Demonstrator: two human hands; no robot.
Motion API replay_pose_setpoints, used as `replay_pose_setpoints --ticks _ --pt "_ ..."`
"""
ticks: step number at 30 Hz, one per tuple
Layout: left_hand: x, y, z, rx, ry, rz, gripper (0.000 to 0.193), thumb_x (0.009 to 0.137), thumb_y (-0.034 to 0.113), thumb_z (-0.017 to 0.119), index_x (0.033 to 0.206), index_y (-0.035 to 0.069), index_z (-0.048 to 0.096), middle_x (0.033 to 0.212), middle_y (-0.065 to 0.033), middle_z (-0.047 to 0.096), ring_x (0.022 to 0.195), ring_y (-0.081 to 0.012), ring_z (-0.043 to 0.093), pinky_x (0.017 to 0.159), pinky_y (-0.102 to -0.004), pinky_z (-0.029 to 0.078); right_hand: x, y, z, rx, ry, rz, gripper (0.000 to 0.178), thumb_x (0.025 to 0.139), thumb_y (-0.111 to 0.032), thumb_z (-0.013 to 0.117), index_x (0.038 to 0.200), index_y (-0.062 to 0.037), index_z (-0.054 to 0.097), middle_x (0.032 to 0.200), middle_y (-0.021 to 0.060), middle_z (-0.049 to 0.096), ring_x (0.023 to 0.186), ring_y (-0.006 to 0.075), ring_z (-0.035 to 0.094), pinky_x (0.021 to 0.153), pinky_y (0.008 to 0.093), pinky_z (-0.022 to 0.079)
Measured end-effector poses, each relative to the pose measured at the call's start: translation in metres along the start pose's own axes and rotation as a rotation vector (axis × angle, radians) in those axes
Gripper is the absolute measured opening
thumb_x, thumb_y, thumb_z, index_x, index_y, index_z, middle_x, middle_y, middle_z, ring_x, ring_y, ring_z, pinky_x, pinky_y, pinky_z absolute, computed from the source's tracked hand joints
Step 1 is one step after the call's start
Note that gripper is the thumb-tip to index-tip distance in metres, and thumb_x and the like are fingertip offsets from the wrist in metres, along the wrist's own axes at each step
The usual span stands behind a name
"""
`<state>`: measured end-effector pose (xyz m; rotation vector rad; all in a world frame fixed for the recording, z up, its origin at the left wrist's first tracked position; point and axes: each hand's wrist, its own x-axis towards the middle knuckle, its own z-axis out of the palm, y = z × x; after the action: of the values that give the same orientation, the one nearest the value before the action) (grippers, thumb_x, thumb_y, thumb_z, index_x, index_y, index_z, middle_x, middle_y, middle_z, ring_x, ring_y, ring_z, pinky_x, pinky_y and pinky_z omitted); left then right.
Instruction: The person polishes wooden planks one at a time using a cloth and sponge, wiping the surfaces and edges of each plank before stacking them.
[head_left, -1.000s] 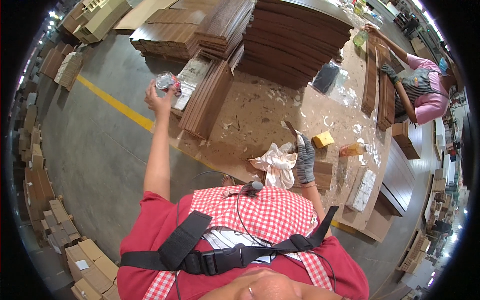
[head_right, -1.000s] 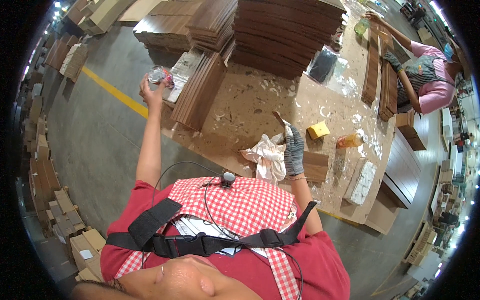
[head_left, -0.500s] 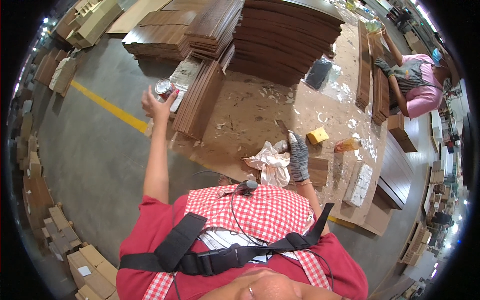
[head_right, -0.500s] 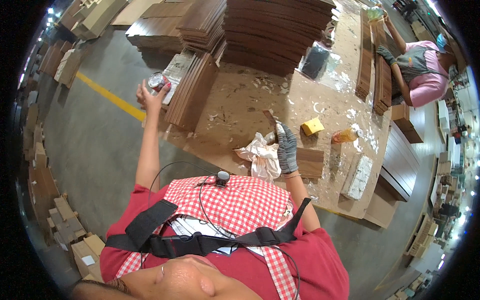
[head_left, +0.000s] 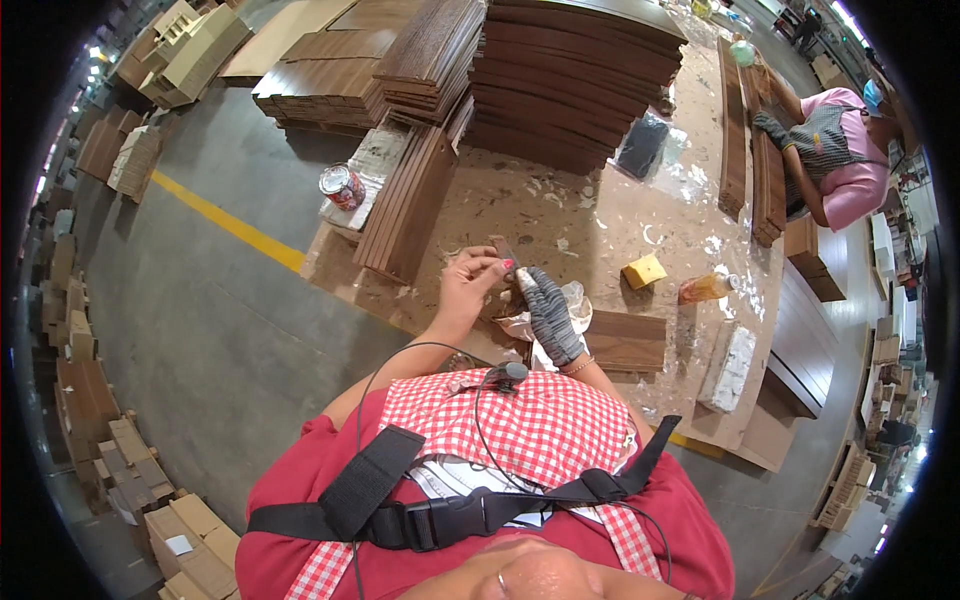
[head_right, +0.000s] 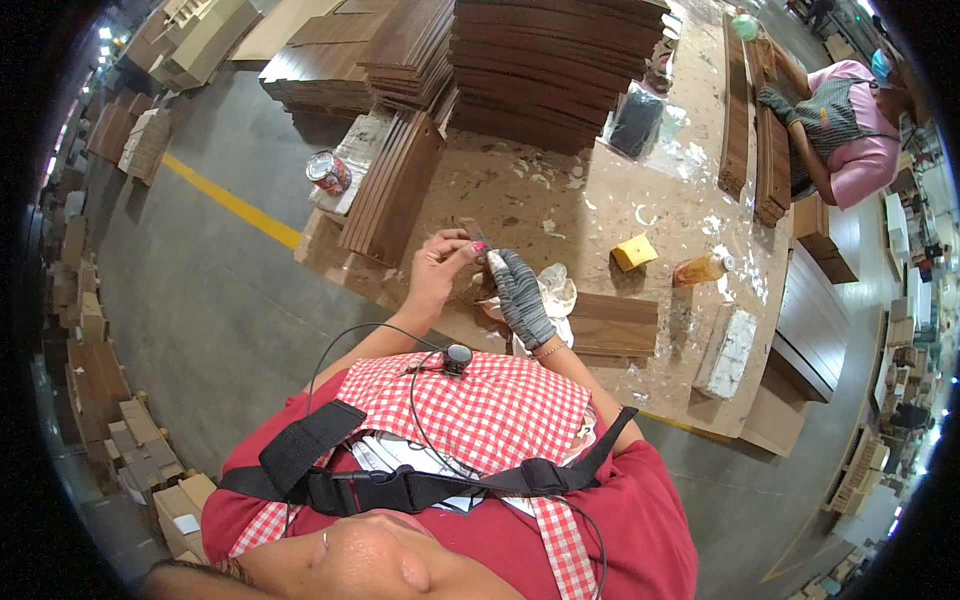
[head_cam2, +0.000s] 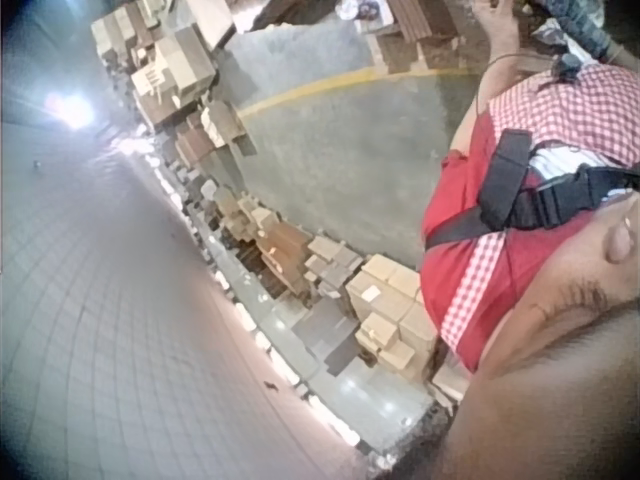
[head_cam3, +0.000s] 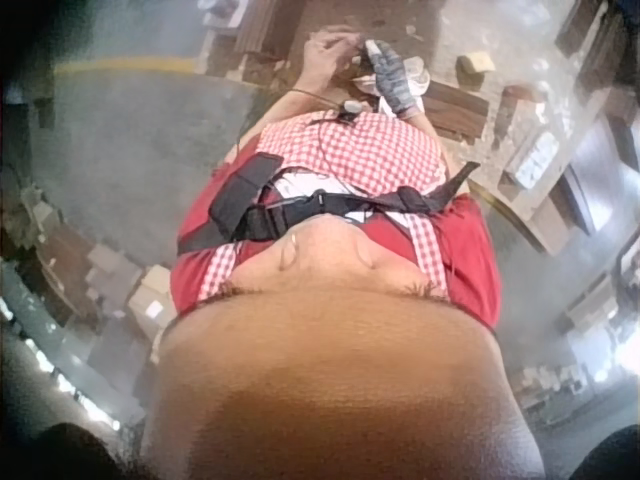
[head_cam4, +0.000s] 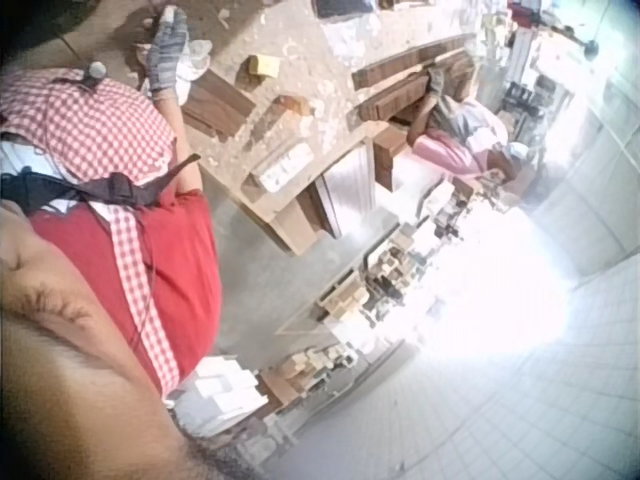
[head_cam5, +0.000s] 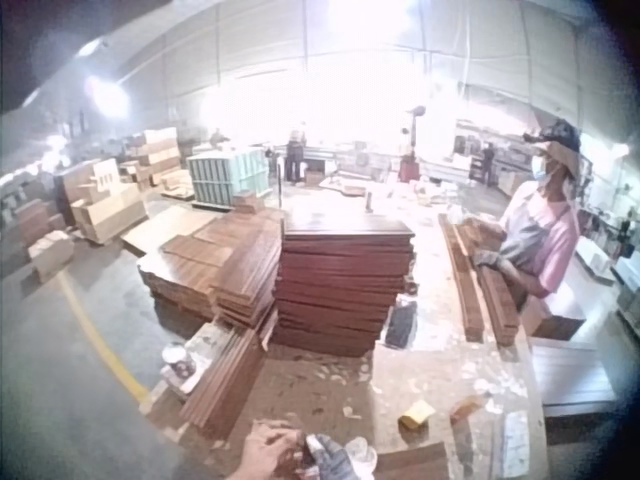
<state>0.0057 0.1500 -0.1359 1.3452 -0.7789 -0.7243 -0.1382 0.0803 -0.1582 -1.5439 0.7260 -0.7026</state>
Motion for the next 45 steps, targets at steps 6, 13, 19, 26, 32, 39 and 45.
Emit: replay_pose_setpoints --ticks 6,13,19,26,32,39,45 --pt "0.088 0.015 -0.13 0.097 0.276 0.242 0.009 0.085 0.002 0.065 0.077 0.002 0.068 0.097 -0.0082 0.064 0.092 -0.0147 0.06 0.083 -0.0311 0.047 -0.008 -0.022 -0.009 0.226 -0.065 0.223 0.028 0.1 -0.016 0.05 0.126 -0.0065 0.055 0.098 0.0031 0.065 0.079 0.0082 0.058 0.074 0.0226 0.05" --pt "0.161 0.034 -0.243 0.916 0.496 -0.257 0.03 0.083 0.038 0.071 0.089 0.009 0.076 0.075 -0.0008 0.067 0.08 -0.0111 0.056 0.082 -0.0279 0.043 -0.017 0.0 -0.029 0.23 -0.01 0.233 0.03 0.1 -0.013 0.049 0.128 -0.0037 0.053 0.096 0.0049 0.064 0.079 0.0092 0.058 0.074 0.0231 0.05" --pt "0.183 0.016 -0.259 1.108 0.332 -0.294 0.04 0.078 0.05 0.072 0.093 0.013 0.076 0.086 -0.0019 0.072 0.085 -0.016 0.06 0.09 -0.0312 0.041 -0.025 -0.005 -0.037 0.187 0.066 0.191 0.028 0.099 -0.012 0.05 0.126 -0.0029 0.055 0.095 0.0049 0.064 0.079 0.0087 0.058 0.073 0.0227 0.05" --pt "0.153 0.037 -0.23 0.898 0.547 0.029 0.03 0.084 0.045 0.068 0.097 0.018 0.074 0.103 -0.0019 0.067 0.116 -0.0292 0.045 0.104 -0.0513 0.029 -0.038 0.007 -0.078 -0.237 0.304 -0.11 0.031 0.09 -0.009 0.059 0.12 -0.004 0.06 0.113 0.0105 0.063 0.106 0.022 0.059 0.094 0.033 0.046" --pt "0.094 0.053 -0.093 0.718 0.116 0.544 0.02 0.088 0.027 0.067 0.096 0.009 0.069 0.096 -0.0037 0.063 0.097 -0.0201 0.053 0.093 -0.0343 0.036 -0.055 0.011 -0.048 -1.129 0.039 -0.06 0.059 0.08 -0.046 0.067 0.13 -0.0179 0.057 0.144 0.0205 0.038 0.129 0.0428 0.037 0.107 0.0545 0.028" --pt "0.053 0.019 -0.015 0.566 -0.127 0.445 0.019 0.085 0.026 0.07 0.099 0.013 0.07 0.098 -0.0026 0.063 0.103 -0.0222 0.048 0.095 -0.0352 0.034 -0.069 0.068 -0.056 -0.897 0.16 -0.303 0.04 0.084 -0.018 0.064 0.123 -0.0086 0.06 0.129 0.0171 0.055 0.122 0.0367 0.048 0.104 0.043 0.038" --pt "0.037 0.011 0.002 0.663 -0.272 0.427 0.024 0.086 0.024 0.068 0.106 0.013 0.068 0.098 -0.003 0.063 0.103 -0.0228 0.05 0.098 -0.0403 0.031 -0.102 0.031 -0.127 -0.505 0.641 -0.154 0.035 0.09 -0.01 0.057 0.125 -0.0073 0.057 0.128 0.013 0.054 0.124 0.0293 0.048 0.11 0.0435 0.034"
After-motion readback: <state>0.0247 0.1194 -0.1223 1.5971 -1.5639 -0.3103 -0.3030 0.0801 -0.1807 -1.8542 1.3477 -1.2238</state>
